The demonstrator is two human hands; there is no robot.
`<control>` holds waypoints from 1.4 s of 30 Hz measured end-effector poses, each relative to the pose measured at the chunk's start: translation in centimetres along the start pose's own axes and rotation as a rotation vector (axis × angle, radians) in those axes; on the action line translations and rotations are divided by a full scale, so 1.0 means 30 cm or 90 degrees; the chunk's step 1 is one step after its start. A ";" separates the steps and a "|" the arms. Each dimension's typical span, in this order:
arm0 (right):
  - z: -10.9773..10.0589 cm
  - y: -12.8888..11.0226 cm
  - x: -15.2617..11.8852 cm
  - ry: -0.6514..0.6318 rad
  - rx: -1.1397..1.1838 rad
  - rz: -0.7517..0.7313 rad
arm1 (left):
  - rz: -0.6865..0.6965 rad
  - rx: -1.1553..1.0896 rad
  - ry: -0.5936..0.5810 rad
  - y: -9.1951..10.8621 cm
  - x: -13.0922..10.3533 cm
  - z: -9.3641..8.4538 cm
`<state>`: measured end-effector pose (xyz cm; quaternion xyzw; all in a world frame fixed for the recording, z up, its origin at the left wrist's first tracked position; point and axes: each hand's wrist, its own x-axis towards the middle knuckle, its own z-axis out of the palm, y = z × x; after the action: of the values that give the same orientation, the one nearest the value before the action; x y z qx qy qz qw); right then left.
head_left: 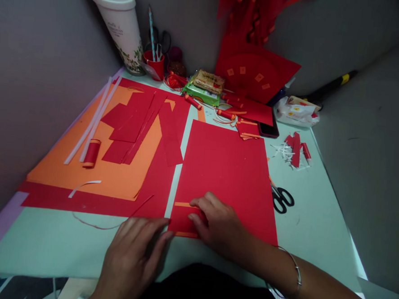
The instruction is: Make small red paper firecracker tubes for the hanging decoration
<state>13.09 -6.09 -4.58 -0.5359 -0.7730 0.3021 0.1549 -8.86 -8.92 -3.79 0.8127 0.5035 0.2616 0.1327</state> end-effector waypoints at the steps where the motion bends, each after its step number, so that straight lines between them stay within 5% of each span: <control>1: 0.002 0.001 0.000 0.001 -0.002 0.000 | -0.003 0.007 -0.002 -0.001 0.011 0.000; 13: 0.006 0.001 0.001 0.015 -0.023 -0.009 | -0.068 -0.019 0.008 -0.039 0.125 0.027; 42: -0.003 -0.004 0.005 0.004 -0.025 -0.001 | -0.047 0.003 0.010 -0.043 0.138 0.038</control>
<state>13.00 -5.94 -4.46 -0.5393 -0.7787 0.2849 0.1468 -7.72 -4.59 -4.14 0.7917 0.5348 0.2619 0.1367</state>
